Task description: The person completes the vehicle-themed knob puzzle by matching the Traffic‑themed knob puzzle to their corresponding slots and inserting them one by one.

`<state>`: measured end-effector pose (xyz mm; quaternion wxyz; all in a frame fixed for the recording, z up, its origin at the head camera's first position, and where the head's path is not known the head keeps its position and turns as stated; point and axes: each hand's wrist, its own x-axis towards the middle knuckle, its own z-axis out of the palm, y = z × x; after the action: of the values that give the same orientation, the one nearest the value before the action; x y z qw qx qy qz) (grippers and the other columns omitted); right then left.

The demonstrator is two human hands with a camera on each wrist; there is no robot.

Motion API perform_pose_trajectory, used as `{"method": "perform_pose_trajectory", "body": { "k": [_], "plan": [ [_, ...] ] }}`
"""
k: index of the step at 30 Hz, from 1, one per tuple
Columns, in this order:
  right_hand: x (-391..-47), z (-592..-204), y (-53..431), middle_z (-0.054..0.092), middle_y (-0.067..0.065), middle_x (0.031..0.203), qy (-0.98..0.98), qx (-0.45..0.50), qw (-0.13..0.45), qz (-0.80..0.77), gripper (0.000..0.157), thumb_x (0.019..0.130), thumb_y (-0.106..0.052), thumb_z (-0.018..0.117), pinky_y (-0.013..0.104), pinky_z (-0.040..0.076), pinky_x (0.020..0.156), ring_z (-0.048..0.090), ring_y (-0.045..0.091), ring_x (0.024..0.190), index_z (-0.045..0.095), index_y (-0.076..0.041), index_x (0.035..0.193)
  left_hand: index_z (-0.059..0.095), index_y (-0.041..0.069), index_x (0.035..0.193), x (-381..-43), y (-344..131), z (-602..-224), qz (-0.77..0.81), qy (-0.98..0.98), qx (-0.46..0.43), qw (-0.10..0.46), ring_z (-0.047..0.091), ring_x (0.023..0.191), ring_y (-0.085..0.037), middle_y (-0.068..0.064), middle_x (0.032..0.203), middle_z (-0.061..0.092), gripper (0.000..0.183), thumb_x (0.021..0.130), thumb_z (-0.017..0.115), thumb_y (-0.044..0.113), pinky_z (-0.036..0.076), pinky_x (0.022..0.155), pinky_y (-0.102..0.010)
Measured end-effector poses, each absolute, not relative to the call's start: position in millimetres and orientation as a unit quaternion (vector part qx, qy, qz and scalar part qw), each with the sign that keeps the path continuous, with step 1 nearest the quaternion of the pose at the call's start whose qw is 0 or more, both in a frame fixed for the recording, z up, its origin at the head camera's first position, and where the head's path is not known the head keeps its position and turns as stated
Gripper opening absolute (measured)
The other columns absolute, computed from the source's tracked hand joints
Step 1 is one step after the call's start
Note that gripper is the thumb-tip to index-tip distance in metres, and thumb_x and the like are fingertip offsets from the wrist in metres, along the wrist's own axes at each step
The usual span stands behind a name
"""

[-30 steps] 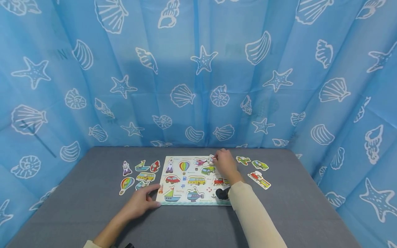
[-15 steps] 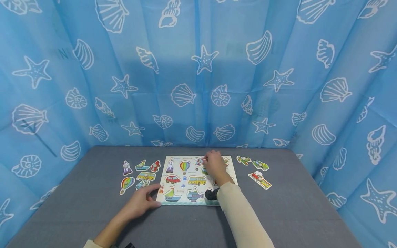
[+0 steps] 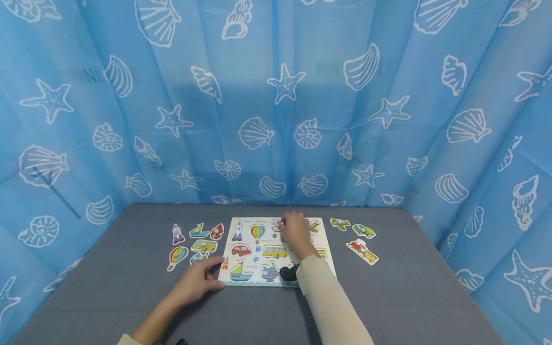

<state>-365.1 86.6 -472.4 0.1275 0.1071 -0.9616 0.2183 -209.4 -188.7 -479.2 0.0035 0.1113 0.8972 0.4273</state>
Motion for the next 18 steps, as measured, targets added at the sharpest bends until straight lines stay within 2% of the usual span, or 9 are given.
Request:
{"method": "perform_pose_trajectory", "body": {
  "k": [10,18],
  "plan": [
    [-360.6,-475.7,82.9,0.063,0.007,0.110,-0.960,0.099,0.127,0.227,0.011,0.090,-0.025,0.070,0.048,0.039,0.087,0.050,0.027,0.101,0.073,-0.016,0.095,0.058,-0.001,0.130,-208.4,-189.0,-477.9,0.431,0.895,0.114,0.005,0.050,0.053,-0.011,-0.002,0.080,0.055,0.063,0.073,0.084,0.010,0.040,0.049,-0.025],
    [-358.8,-473.4,80.7,0.062,0.007,0.114,-0.965,0.087,0.108,0.224,0.012,0.092,-0.025,0.068,0.048,0.037,0.091,0.048,0.027,0.106,0.072,-0.016,0.099,0.058,0.000,0.130,-207.5,-187.8,-476.6,0.434,0.894,0.109,0.011,0.051,0.054,-0.012,-0.002,0.080,0.055,0.064,0.073,0.084,0.010,0.040,0.049,-0.026]
  ]
}}
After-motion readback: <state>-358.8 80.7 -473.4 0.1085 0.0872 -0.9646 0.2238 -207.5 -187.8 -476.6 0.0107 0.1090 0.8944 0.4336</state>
